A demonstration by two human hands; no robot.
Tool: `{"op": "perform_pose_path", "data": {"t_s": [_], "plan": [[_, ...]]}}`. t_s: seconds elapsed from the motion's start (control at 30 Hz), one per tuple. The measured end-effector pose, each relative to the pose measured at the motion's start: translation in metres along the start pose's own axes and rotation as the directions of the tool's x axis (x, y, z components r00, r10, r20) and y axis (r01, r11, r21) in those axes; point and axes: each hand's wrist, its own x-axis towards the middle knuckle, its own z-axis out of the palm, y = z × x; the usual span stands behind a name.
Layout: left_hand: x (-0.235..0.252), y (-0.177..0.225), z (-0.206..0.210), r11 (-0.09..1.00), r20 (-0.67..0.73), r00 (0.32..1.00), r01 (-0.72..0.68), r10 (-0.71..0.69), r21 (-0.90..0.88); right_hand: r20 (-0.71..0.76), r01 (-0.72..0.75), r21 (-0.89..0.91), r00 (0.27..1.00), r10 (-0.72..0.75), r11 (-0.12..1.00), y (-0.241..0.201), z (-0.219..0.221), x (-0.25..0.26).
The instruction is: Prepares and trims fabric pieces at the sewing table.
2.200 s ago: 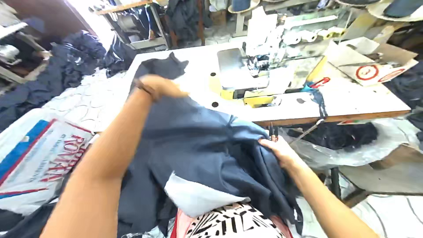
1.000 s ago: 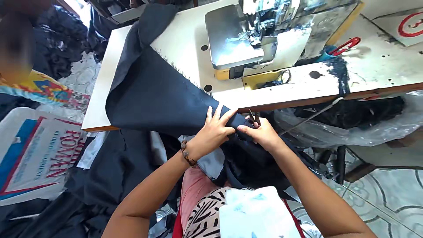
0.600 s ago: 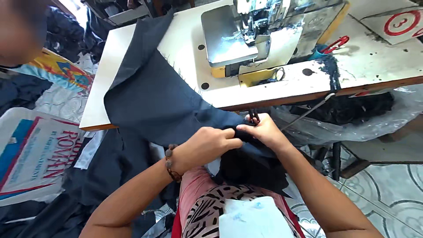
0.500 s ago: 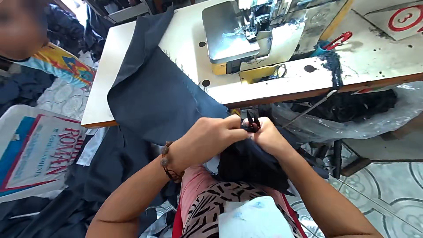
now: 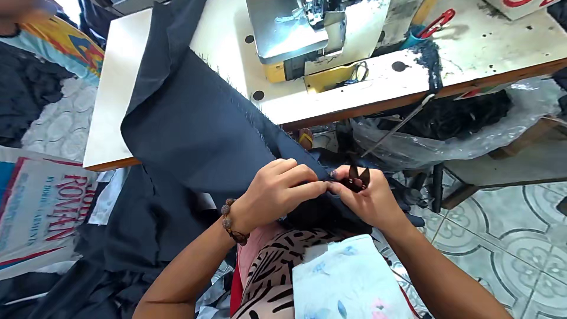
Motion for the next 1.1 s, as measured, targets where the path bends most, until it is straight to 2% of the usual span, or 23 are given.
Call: {"op": "perform_pose_path", "data": {"t_s": [0.13, 0.27, 0.47, 0.77, 1.1], "plan": [[-0.007, 0.000, 0.007, 1.000, -0.085, 0.996, -0.027, 0.027, 0.000, -0.018, 0.115, -0.064, 0.993, -0.116, 0.991, 0.001, 0.001, -0.003], [-0.011, -0.001, 0.012, 0.999, -0.096, 0.995, -0.032, 0.030, -0.013, -0.019, 0.121, -0.150, 0.992, -0.125, 0.981, -0.004, 0.000, -0.005], [-0.016, -0.002, 0.017, 0.996, -0.153, 0.986, -0.080, 0.072, -0.045, -0.014, 0.202, -0.181, 0.978, -0.208, 0.963, -0.003, 0.000, -0.008], [-0.007, -0.003, 0.020, 1.000, -0.160, 0.987, -0.027, 0.029, 0.012, -0.038, 0.184, -0.225, 0.980, -0.197, 0.957, -0.010, -0.005, 0.000], [-0.001, -0.019, 0.033, 0.987, -0.218, 0.966, -0.123, 0.142, 0.102, -0.026, 0.207, -0.323, 0.974, -0.227, 0.924, -0.009, -0.015, 0.005]]}}
